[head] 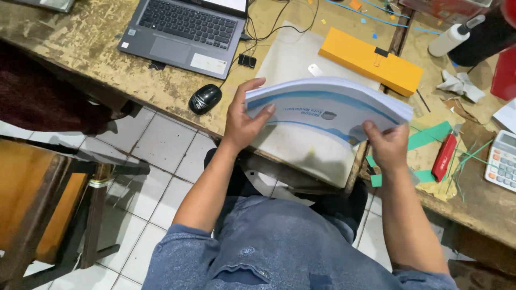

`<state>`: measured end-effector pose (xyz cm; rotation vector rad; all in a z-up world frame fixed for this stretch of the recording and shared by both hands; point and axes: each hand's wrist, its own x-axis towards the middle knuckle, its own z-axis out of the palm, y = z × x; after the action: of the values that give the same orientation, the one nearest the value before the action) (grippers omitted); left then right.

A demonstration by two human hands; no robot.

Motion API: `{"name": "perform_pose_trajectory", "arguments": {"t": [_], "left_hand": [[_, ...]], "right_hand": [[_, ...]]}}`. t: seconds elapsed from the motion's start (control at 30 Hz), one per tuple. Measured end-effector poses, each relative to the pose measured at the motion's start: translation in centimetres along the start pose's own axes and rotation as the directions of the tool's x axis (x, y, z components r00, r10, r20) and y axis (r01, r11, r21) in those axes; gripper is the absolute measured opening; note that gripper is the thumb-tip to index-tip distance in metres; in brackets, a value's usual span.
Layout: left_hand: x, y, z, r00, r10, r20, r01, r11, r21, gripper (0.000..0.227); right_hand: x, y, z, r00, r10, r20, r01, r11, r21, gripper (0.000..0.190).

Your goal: The person aligns a white sheet of paper on a blue cover sheet and uses a ruler and utility knife to trim the edges. They then insert the trimmed sheet into a document folder and use a stapler to secure the contents.

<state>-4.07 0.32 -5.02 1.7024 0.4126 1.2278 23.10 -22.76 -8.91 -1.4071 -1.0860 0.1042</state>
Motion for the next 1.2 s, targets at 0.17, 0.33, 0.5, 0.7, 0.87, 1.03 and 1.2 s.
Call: {"name": "perform_pose_trajectory", "arguments": {"t": [0.17,0.33,0.5,0.7,0.87,1.03,1.2], "left_hand": [[0.4,1.8,-1.1,0.992,0.013,0.126,-0.005,0.998,-0.062,0.031],[0.6,1.8,-1.2,0.992,0.005,0.126,0.007,0.996,-0.093,0.033],[0.6,1.7,-1.2,0.994,0.024,0.111,-0.009,0.991,-0.132,0.046],[0.8,2.1,-1.0,0.995,-0.070,0.068,0.068,0.997,0.036,0.053],[1.1,1.5,-1.3,0.993,0.015,0.113,-0.007,0.997,-0.076,0.041],[1.1,0.7,-0.7,0.994,0.042,0.097,-0.043,0.999,0.005,0.045],[0.1,-0.6,-1.6,0.972,0.034,-0.231,-0.074,0.983,-0.166,0.086]], "right_hand": [[5.9,-13.3,0.1,0.950,-0.278,0.143,0.304,0.928,-0.214,0.056],[7.6,-19.6,7.0,0.800,-0.437,0.412,0.596,0.661,-0.456,0.077],[7.6,-18.4,13.8,0.613,-0.211,0.761,0.729,0.521,-0.443,0.090],[8.6,-17.9,16.3,0.571,-0.185,0.800,0.749,0.517,-0.415,0.094],[10.8,-19.8,10.5,0.681,-0.146,0.718,0.684,0.478,-0.552,0.090],[11.6,-15.6,7.4,0.688,0.089,0.721,0.637,0.403,-0.657,0.015],[10.4,-17.9,2.0,0.859,0.021,0.511,0.351,0.704,-0.618,0.015]]}}
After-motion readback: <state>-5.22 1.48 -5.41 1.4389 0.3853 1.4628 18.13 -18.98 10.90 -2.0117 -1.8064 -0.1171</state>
